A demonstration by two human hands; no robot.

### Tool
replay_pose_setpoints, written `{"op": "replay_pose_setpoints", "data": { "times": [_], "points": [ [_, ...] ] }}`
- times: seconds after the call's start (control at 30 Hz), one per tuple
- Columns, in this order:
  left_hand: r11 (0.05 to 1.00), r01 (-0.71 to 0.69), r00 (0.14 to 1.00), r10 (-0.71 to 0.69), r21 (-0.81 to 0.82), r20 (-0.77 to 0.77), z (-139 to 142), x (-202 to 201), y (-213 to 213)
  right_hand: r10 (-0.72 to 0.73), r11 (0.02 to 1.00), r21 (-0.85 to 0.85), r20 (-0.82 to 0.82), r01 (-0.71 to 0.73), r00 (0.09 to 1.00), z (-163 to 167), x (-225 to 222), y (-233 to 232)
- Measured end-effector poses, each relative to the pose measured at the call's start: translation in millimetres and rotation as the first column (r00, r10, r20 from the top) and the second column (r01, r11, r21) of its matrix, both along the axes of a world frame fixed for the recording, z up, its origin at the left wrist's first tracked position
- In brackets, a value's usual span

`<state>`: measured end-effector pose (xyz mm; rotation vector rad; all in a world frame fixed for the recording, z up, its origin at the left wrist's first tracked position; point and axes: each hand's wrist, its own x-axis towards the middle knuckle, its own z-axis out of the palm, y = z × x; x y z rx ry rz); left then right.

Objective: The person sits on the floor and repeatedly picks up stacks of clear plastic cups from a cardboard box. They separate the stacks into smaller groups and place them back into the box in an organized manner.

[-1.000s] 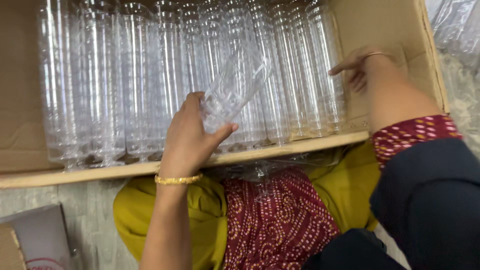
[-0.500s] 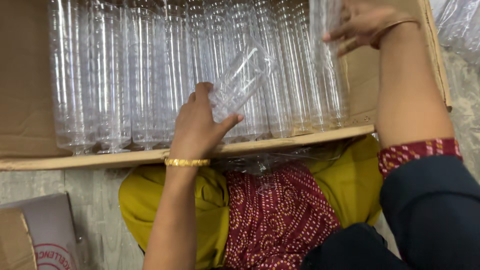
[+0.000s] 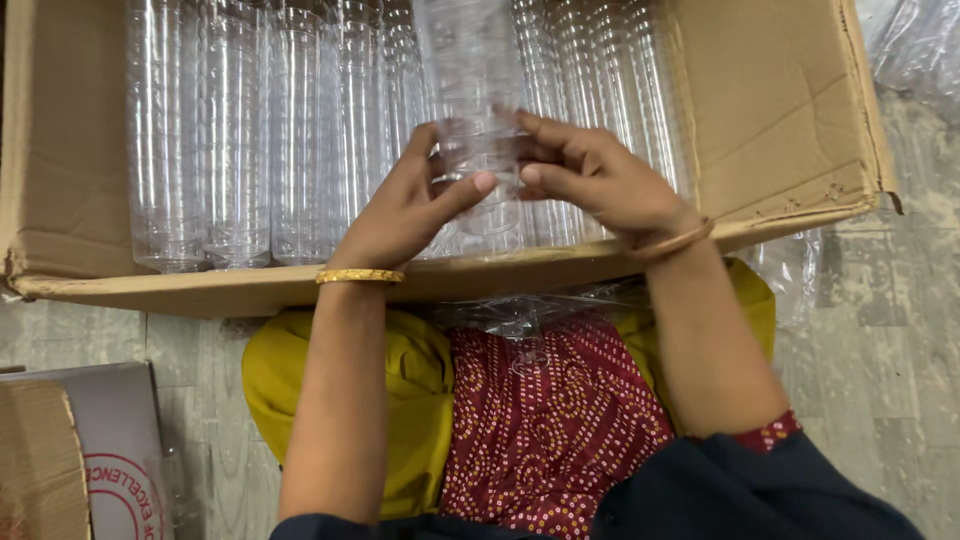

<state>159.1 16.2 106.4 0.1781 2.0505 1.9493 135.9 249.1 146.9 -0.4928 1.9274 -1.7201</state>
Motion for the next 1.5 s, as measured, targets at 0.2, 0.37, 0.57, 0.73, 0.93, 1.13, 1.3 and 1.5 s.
{"op": "replay_pose_setpoints", "data": {
  "times": [0.2,0.37,0.57,0.73,0.93,1.13,1.3,1.5],
  "points": [
    [0.970,-0.243,0.965,0.243,0.017,-0.094,-4.4,-7.5,-0.8,-0.114,0.931,0.191,-0.658,0.312,0.744,-9.3,24.2,-24.3],
    [0.953,-0.250,0.938,0.194,-0.173,-0.288,-14.4,-12.1,-6.2,-0.037,0.929,0.170,-0.842,0.330,0.538,-13.9,26.4,-21.7],
    [0.978,-0.181,0.956,0.151,-0.102,-0.252,-14.1,-13.6,-8.2,-0.009,0.917,0.208,-0.843,0.339,0.538,-14.7,26.6,-26.8],
    [0.972,-0.198,0.958,0.165,-0.127,-0.234,-11.4,-11.7,-8.9,0.005,0.897,0.247,-0.835,0.367,0.551,-9.3,26.2,-31.0],
    [0.942,-0.215,0.956,0.150,-0.256,-0.251,-10.4,-8.7,-8.9,0.041,0.877,0.161,-0.963,0.452,0.265,-3.9,27.2,-33.0],
    [0.916,-0.230,0.952,0.141,-0.329,-0.273,-7.7,-5.6,-7.2,-0.059,0.895,0.143,-0.900,0.422,0.432,-13.2,26.4,-28.2],
    [0.889,-0.250,0.933,0.115,-0.384,-0.342,-5.8,-2.9,-4.3,-0.360,0.900,-0.088,-0.702,0.427,0.614,-15.1,22.6,-19.0],
    [0.863,-0.255,0.927,0.090,-0.436,-0.365,-8.7,-4.3,-2.3,-0.389,0.834,0.007,-0.702,0.552,0.597,-9.4,23.5,-5.8]
  ]
}}
